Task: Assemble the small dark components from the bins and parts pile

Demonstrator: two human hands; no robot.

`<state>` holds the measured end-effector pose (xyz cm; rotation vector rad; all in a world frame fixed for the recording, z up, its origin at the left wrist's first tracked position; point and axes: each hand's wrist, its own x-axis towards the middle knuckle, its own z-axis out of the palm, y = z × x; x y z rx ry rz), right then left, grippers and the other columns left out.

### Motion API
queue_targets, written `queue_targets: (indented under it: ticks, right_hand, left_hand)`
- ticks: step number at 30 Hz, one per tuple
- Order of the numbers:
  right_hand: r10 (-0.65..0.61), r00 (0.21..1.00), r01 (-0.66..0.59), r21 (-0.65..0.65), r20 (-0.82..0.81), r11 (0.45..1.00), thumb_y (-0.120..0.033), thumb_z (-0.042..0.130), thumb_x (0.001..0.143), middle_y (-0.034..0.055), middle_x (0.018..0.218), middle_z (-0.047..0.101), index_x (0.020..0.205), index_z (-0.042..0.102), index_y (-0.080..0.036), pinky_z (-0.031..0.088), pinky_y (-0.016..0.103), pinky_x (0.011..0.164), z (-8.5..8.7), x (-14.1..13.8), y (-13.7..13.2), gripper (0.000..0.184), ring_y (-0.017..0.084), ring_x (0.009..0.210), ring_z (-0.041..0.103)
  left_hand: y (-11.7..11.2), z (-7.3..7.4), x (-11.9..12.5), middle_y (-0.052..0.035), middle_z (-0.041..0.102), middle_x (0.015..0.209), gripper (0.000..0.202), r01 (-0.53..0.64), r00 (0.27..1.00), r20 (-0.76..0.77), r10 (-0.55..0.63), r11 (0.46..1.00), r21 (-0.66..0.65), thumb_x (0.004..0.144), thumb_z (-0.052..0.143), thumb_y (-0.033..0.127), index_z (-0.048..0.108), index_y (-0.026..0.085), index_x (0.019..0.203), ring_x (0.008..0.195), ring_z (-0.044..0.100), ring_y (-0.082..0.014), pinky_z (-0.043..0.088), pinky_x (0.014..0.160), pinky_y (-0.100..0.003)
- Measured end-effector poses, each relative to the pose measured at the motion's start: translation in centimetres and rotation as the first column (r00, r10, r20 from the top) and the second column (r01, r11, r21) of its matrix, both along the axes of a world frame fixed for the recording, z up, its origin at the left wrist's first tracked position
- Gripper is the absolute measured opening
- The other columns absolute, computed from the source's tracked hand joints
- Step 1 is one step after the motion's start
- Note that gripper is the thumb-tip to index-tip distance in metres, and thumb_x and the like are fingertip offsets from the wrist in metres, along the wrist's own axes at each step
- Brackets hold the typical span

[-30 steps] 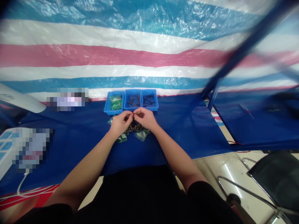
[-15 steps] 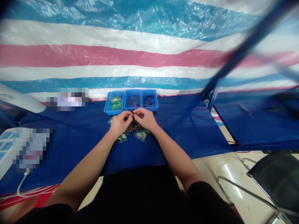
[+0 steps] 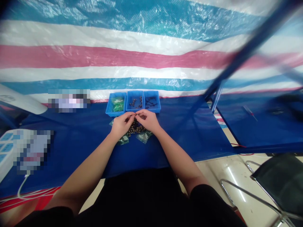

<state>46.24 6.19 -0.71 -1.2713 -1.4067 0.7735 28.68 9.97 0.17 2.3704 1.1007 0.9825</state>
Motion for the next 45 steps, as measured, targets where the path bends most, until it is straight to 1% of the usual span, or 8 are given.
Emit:
queue_targets:
  ticks: [8, 13, 21, 27, 29, 34, 39, 45]
  right_hand:
    - [0.01, 0.999, -0.01, 0.001, -0.035, 1.0, -0.04, 0.066, 0.082, 0.0044, 0.085, 0.074, 0.102, 0.07, -0.021, 0.056, 0.033, 0.074, -0.16, -0.07, 0.03, 0.028, 0.017, 0.075, 0.069]
    - [0.016, 0.998, -0.016, -0.003, -0.054, 1.0, -0.038, 0.065, 0.083, 0.0033, 0.085, 0.074, 0.103, 0.069, -0.022, 0.057, 0.033, 0.076, 0.14, -0.1, -0.05, 0.026, 0.017, 0.075, 0.069]
    - [0.015, 0.999, -0.014, 0.026, -0.046, 1.0, -0.038, 0.066, 0.082, 0.0039, 0.088, 0.074, 0.102, 0.07, -0.022, 0.056, 0.032, 0.074, 0.18, -0.14, -0.04, 0.026, 0.016, 0.074, 0.067]
    - [0.011, 0.999, -0.009, 0.052, -0.034, 0.999, -0.036, 0.066, 0.082, 0.0048, 0.09, 0.074, 0.101, 0.071, -0.02, 0.056, 0.032, 0.074, 0.41, -0.17, -0.12, 0.025, 0.017, 0.076, 0.068]
    - [0.004, 1.0, -0.002, 0.05, -0.027, 0.999, -0.037, 0.065, 0.082, 0.0049, 0.09, 0.074, 0.101, 0.071, -0.021, 0.056, 0.033, 0.075, 0.41, -0.16, -0.12, 0.025, 0.017, 0.078, 0.068]
    - [-0.01, 1.0, 0.011, 0.035, -0.017, 0.999, -0.038, 0.066, 0.083, 0.0046, 0.089, 0.074, 0.102, 0.071, -0.021, 0.056, 0.033, 0.075, 0.26, -0.08, -0.04, 0.026, 0.017, 0.077, 0.068]
    - [-0.008, 1.0, 0.009, 0.042, -0.028, 0.999, -0.037, 0.067, 0.083, 0.0049, 0.091, 0.074, 0.103, 0.071, -0.021, 0.057, 0.032, 0.078, 0.04, 0.1, 0.06, 0.026, 0.017, 0.08, 0.069]
    - [0.001, 1.0, 0.0, 0.055, -0.017, 0.999, -0.037, 0.066, 0.083, 0.0054, 0.092, 0.075, 0.102, 0.071, -0.019, 0.057, 0.031, 0.075, 0.11, 0.08, 0.06, 0.027, 0.016, 0.078, 0.069]
  left_hand:
    - [-0.04, 0.05, 0.01, -0.0022, 0.074, 0.088, 0.027, -0.01, 1.0, -0.027, 0.01, 1.0, -0.002, 0.097, 0.049, 0.039, 0.068, 0.022, 0.107, 0.069, 0.066, -0.0139, 0.047, 0.065, -0.023]
    - [-0.2, 0.19, 0.01, -0.0019, 0.072, 0.084, 0.027, -0.014, 0.999, -0.029, 0.014, 1.0, -0.024, 0.097, 0.047, 0.04, 0.065, 0.021, 0.107, 0.064, 0.064, -0.0132, 0.045, 0.061, -0.022]
    - [-0.25, 0.28, -0.01, -0.0019, 0.07, 0.08, 0.028, -0.014, 1.0, -0.007, 0.013, 0.998, -0.057, 0.098, 0.045, 0.04, 0.064, 0.022, 0.107, 0.064, 0.063, -0.014, 0.045, 0.062, -0.023]
    - [-0.41, 0.35, 0.12, 0.0002, 0.069, 0.077, 0.027, -0.019, 1.0, 0.016, 0.021, 0.995, -0.101, 0.097, 0.046, 0.041, 0.064, 0.022, 0.105, 0.061, 0.061, -0.0123, 0.044, 0.061, -0.023]
    - [-0.45, 0.37, 0.12, 0.0004, 0.069, 0.078, 0.027, -0.017, 0.999, 0.026, 0.019, 0.994, -0.106, 0.097, 0.048, 0.041, 0.063, 0.022, 0.108, 0.061, 0.061, -0.0121, 0.044, 0.06, -0.022]
    - [-0.38, 0.27, 0.07, 0.0012, 0.066, 0.073, 0.03, 0.007, 0.999, 0.052, -0.002, 0.996, -0.087, 0.096, 0.05, 0.041, 0.06, 0.022, 0.116, 0.061, 0.06, -0.0119, 0.044, 0.06, -0.023]
    - [-0.23, 0.0, 0.08, 0.0018, 0.065, 0.074, 0.026, 0.009, 0.998, 0.058, -0.005, 0.998, -0.068, 0.096, 0.051, 0.038, 0.062, 0.022, 0.113, 0.062, 0.06, -0.0108, 0.043, 0.061, -0.021]
    - [-0.25, 0.14, 0.04, 0.0013, 0.067, 0.076, 0.023, -0.011, 0.999, 0.043, 0.013, 0.999, -0.046, 0.095, 0.052, 0.038, 0.065, 0.022, 0.105, 0.061, 0.06, -0.0105, 0.043, 0.061, -0.021]
